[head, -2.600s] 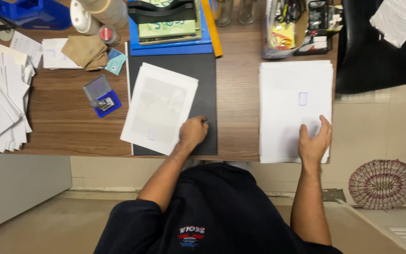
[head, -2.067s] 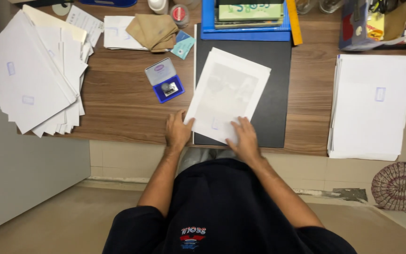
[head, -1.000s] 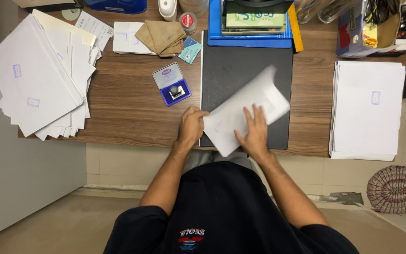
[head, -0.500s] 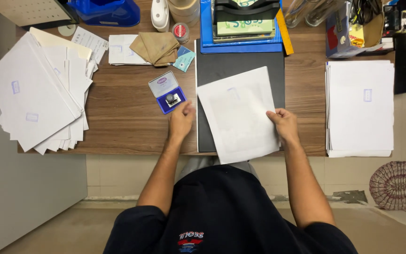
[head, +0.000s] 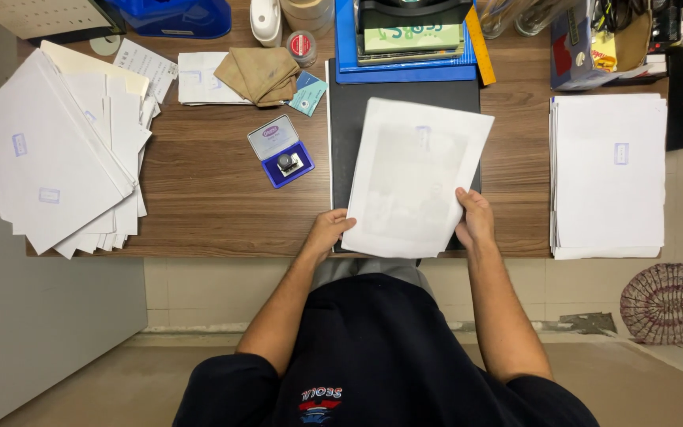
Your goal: Stamp various documents and sort them into piles on a desk.
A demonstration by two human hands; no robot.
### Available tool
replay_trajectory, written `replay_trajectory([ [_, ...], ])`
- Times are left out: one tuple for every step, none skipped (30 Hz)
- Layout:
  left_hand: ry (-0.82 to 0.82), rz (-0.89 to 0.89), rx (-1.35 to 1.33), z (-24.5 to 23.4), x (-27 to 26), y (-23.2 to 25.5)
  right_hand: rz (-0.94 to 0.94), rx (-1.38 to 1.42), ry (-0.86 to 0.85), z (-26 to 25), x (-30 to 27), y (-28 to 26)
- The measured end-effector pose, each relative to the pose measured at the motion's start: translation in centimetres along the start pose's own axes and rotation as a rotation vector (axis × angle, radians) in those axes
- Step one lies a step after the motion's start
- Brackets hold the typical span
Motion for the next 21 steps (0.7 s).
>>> replay_trajectory([
  [0.002, -0.001, -0.001, 0.6, -0.6, 0.8, 0.001, 0.0, -0.001, 0.4, -0.2, -0.3],
  [-0.001, 0.014, -0.051, 1.2, -1.2, 1.7, 0.006, -0.002, 0.034, 0.7, -0.4, -0.5],
  [-0.005, 0.027, -0.101, 1.8, -1.8, 2.4, 0.01, -0.004, 0.072, 0.8, -0.7, -0.7],
  [-0.006, 0.024, -0.103, 1.6, -1.4, 1.9, 0.011, -0.005, 0.074, 0.6, -0.6, -0.3],
  [0.058, 0.079, -0.073, 1.1, -1.1, 1.7, -0.019, -0.127, 0.12, 0.1, -0.5, -0.1],
  [0.122, 0.134, -0.043, 0.6, -0.8, 1.5, -0.049, -0.249, 0.166, -0.3, -0.4, 0.0],
  [0.122, 0.13, -0.044, 0.7, -1.1, 1.9, -0.047, -0.251, 0.168, -0.4, -0.4, 0.3],
  [0.16, 0.143, -0.007, 0.7, -1.4, 2.4, -0.061, -0.395, 0.185, -0.5, -0.4, 0.5],
  [0.199, 0.155, 0.031, 0.7, -1.7, 2.9, -0.076, -0.54, 0.201, -0.6, -0.5, 0.7],
  [0.199, 0.152, 0.03, 0.4, -1.3, 2.3, -0.073, -0.541, 0.203, -1.0, -0.5, 1.1],
  [0.249, 0.174, 0.178, -0.1, -1.0, 1.8, -0.069, -0.561, 0.197, -1.3, -0.5, 1.5],
  [0.298, 0.194, 0.326, -0.5, -0.8, 1.4, -0.066, -0.58, 0.19, -1.5, -0.6, 2.0],
  [0.298, 0.189, 0.326, -0.3, -1.0, 1.8, -0.062, -0.58, 0.192, -1.2, -1.2, 1.7],
  [0.304, 0.205, 0.335, -0.2, -1.2, 2.2, -0.056, -0.591, 0.217, -0.9, -1.8, 1.5],
  [0.31, 0.221, 0.343, 0.1, -1.4, 2.6, -0.05, -0.6, 0.243, -0.7, -2.4, 1.2],
  [0.308, 0.217, 0.344, 0.2, -1.6, 2.8, -0.047, -0.6, 0.246, -0.7, -2.8, 1.1],
  [0.31, 0.222, 0.385, 0.4, -1.7, 3.2, -0.051, -0.565, 0.242, -0.5, -3.1, 1.0],
  [0.313, 0.227, 0.426, 0.5, -1.9, 3.5, -0.055, -0.529, 0.238, -0.4, -3.4, 0.8],
  [0.311, 0.226, 0.428, 0.6, -1.8, 3.6, -0.053, -0.528, 0.24, -0.4, -3.6, 0.8],
  [0.325, 0.257, 0.446, 0.7, -1.9, 3.8, -0.055, -0.603, 0.262, -0.5, -3.8, 0.7],
  [0.336, 0.287, 0.464, 0.9, -1.9, 4.0, -0.056, -0.678, 0.285, -0.6, -4.1, 0.6],
])
Point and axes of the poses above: each hand's wrist, its own x-axis towards the middle knuckle, its own z-axis out of the palm, y = z × x, the point moved 5 cm from there along x, towards the middle knuckle, and after that the axes turned 4 degrees about -x, right-handed, at the moved point
